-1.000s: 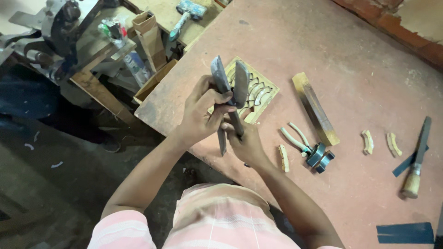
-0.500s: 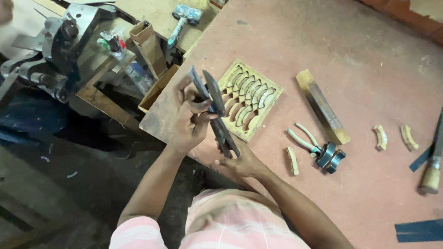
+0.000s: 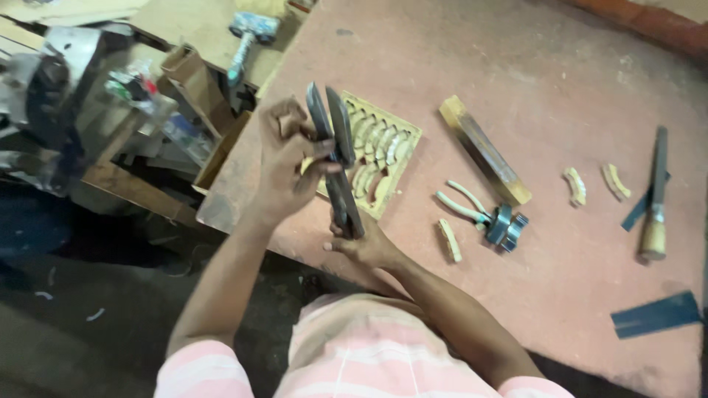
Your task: The person uses pliers to bend a small curved wooden piece, then hammers it on a metal surface. They place the piece into a wooden mold, brush the mold, and use a marker to mark the pieces. The person also uses a file to shape the wooden piece and a hammer to tap it into place.
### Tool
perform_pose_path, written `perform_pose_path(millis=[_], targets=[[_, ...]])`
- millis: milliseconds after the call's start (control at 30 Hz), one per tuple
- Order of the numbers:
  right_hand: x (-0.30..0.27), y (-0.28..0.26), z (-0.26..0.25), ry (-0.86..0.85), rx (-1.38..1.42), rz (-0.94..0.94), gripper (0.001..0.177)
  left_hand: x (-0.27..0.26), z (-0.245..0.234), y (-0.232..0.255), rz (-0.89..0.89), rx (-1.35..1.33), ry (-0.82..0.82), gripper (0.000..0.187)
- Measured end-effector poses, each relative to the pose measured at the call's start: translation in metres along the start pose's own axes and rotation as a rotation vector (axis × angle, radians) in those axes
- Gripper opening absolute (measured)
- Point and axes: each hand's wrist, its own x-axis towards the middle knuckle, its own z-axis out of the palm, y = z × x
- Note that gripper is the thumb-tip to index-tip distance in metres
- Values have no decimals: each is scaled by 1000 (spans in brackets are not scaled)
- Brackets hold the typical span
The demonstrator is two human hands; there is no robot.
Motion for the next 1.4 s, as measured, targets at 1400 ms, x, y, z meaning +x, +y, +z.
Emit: perform_pose_path(millis=[1400], targets=[[-16, -33, 8, 431, -400, -139, 13, -1, 32, -12, 9, -223, 68, 27]])
